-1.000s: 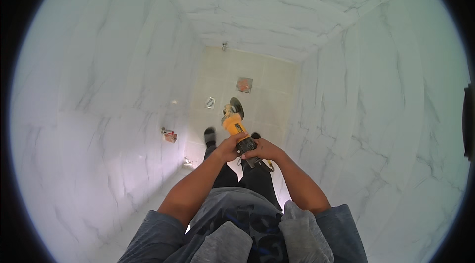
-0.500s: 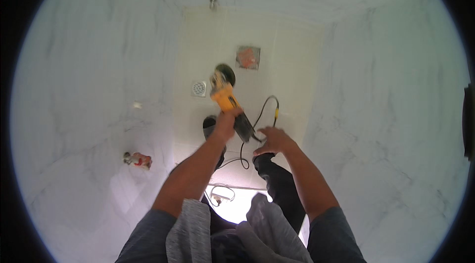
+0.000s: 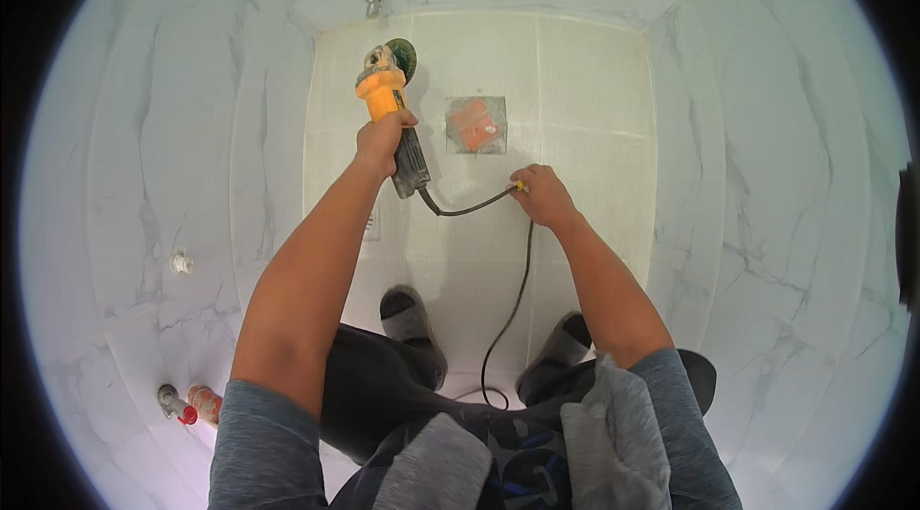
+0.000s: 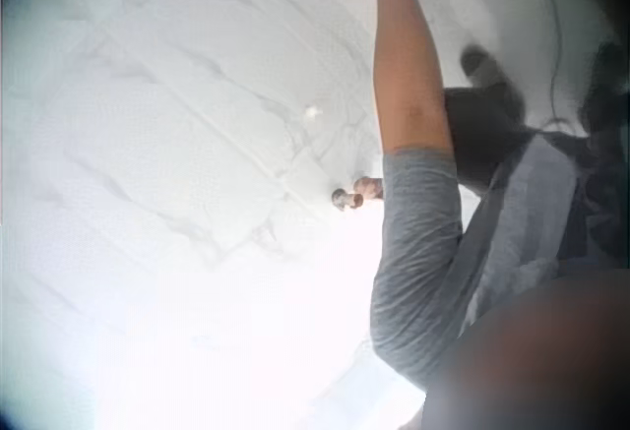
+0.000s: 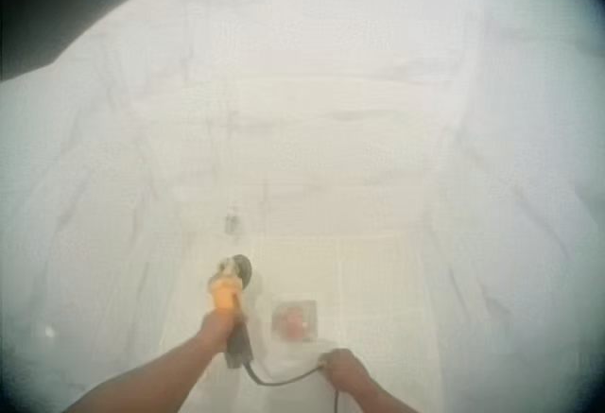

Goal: The person uses an angle grinder to cut square holes in the tiled floor of a bathroom. They position the tool, cut along marked lines, and remove the cut tile pieces.

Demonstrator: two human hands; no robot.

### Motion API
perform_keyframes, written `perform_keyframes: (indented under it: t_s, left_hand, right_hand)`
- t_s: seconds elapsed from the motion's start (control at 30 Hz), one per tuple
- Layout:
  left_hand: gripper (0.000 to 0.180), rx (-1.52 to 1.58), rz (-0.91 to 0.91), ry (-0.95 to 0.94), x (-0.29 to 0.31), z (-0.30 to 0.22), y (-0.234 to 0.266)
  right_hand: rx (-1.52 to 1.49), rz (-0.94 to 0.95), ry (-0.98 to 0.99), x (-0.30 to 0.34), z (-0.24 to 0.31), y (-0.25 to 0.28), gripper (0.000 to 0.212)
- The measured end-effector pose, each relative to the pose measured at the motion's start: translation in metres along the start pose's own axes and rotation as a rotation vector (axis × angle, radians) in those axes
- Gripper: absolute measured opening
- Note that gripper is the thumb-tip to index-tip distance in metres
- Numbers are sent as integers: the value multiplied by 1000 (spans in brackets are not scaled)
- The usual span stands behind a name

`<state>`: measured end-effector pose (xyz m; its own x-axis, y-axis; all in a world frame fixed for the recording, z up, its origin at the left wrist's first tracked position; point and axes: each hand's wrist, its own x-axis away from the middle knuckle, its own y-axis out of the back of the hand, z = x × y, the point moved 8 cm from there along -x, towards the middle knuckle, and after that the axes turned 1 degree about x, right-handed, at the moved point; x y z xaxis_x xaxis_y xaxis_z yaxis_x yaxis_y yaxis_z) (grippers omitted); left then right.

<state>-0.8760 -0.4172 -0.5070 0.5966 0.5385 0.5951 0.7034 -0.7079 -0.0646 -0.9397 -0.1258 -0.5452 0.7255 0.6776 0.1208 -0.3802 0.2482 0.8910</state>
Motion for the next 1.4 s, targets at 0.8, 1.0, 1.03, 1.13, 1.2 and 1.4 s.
perform_keyframes:
  t_s: [0.8,1.0,1.03,1.13,1.2,1.4]
  left_hand:
    - [39,-274,156,-44,87,149,-90]
    - [38,-192,489,-247,98,117,-144]
    - [38,-214,483,-248,97,116,-146]
    - [41,-284,502,-217,96,113,-153]
    - [43,-358,501,-186,95,114,-157]
    - [44,-378,615,69,78,142,-161]
  right_hand:
    - [-877,537,-405,89,32,-54,82]
    - [-835,25,-302,56,28,-12,79]
    - [-785,-9,-296,55,21,-6,79]
    - [-1005,35,-312,50,10,-10,81]
    - [-1074,-95,-298,47,7,-9,80]
    - [-1221,-278,-545,57,2,-19,61]
